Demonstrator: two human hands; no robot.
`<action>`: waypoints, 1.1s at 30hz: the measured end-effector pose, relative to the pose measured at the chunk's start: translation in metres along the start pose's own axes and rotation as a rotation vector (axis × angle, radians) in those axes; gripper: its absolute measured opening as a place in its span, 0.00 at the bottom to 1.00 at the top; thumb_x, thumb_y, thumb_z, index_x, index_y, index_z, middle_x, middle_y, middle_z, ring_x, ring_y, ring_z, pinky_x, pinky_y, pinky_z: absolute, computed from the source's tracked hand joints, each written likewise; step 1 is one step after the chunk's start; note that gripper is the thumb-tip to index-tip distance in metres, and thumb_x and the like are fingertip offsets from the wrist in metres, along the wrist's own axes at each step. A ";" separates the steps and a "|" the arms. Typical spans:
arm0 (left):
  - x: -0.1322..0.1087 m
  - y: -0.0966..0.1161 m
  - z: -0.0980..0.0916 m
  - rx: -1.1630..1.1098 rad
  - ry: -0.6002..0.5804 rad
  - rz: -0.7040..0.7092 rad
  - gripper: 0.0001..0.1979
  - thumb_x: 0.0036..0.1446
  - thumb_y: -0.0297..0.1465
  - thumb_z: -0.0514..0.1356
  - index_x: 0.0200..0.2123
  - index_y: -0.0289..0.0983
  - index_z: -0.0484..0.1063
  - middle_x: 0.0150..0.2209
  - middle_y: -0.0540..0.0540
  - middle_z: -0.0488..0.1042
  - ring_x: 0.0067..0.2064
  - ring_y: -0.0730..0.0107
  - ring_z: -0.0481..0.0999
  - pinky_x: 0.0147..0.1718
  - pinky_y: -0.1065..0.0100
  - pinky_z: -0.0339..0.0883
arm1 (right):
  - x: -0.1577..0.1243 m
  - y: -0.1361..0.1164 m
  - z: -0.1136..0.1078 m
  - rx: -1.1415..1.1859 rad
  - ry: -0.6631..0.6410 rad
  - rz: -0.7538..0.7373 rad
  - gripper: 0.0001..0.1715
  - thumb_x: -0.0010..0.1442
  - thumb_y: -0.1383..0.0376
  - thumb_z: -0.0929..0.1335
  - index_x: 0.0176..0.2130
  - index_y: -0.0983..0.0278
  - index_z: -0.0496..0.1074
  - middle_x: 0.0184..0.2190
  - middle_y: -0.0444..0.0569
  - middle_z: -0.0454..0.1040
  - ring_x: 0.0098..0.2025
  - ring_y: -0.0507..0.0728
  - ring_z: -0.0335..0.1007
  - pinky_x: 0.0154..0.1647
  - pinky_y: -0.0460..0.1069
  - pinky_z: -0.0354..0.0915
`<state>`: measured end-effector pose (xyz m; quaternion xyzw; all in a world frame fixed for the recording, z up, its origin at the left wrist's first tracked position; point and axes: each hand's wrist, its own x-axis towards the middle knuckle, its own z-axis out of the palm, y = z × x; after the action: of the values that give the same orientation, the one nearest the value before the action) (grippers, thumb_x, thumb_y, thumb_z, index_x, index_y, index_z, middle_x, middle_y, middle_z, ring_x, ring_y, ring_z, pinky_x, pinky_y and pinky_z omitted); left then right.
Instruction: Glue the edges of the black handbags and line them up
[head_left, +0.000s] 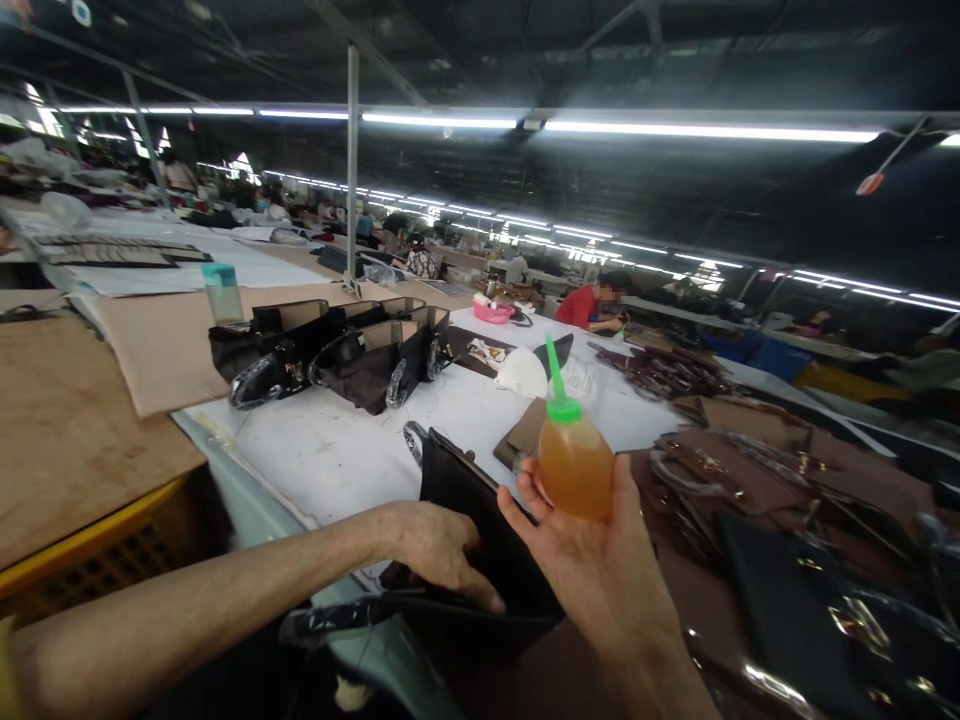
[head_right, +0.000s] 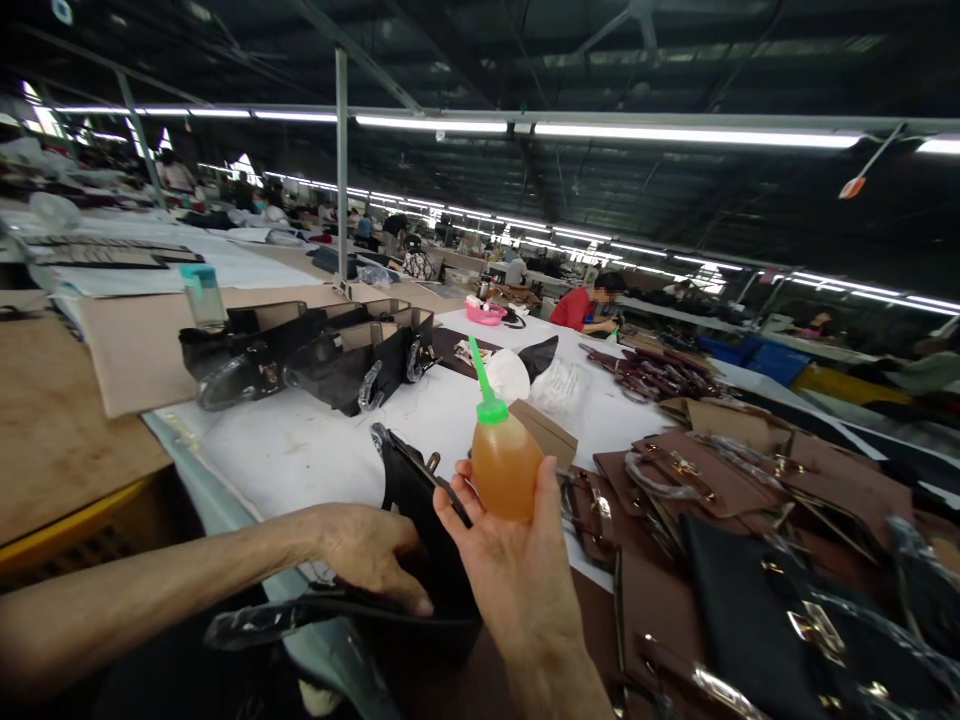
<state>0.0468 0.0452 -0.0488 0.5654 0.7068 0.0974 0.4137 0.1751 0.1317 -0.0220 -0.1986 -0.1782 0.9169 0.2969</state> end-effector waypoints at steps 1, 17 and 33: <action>0.003 0.002 0.002 0.058 -0.065 -0.016 0.24 0.45 0.50 0.58 0.32 0.35 0.76 0.24 0.45 0.73 0.26 0.62 0.72 0.25 0.65 0.65 | 0.000 0.000 0.000 -0.001 0.000 -0.004 0.20 0.53 0.50 0.68 0.38 0.62 0.71 0.37 0.51 0.69 0.42 0.60 0.65 0.46 0.62 0.62; -0.003 0.002 0.000 -0.380 -0.214 0.237 0.28 0.43 0.50 0.62 0.45 0.41 0.71 0.38 0.49 0.72 0.40 0.63 0.70 0.38 0.67 0.64 | 0.004 -0.006 -0.003 -0.007 0.021 -0.079 0.20 0.51 0.49 0.70 0.37 0.61 0.74 0.38 0.52 0.69 0.41 0.59 0.67 0.45 0.61 0.64; -0.008 -0.016 0.011 -0.530 -0.178 0.207 0.12 0.43 0.39 0.62 0.28 0.38 0.70 0.22 0.55 0.63 0.24 0.77 0.59 0.22 0.74 0.53 | 0.006 0.001 -0.007 -0.138 -0.057 -0.217 0.23 0.52 0.47 0.68 0.36 0.62 0.75 0.34 0.53 0.73 0.40 0.61 0.69 0.48 0.66 0.61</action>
<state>0.0429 0.0290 -0.0611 0.5132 0.5563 0.2700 0.5951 0.1738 0.1362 -0.0298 -0.1721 -0.2695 0.8702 0.3747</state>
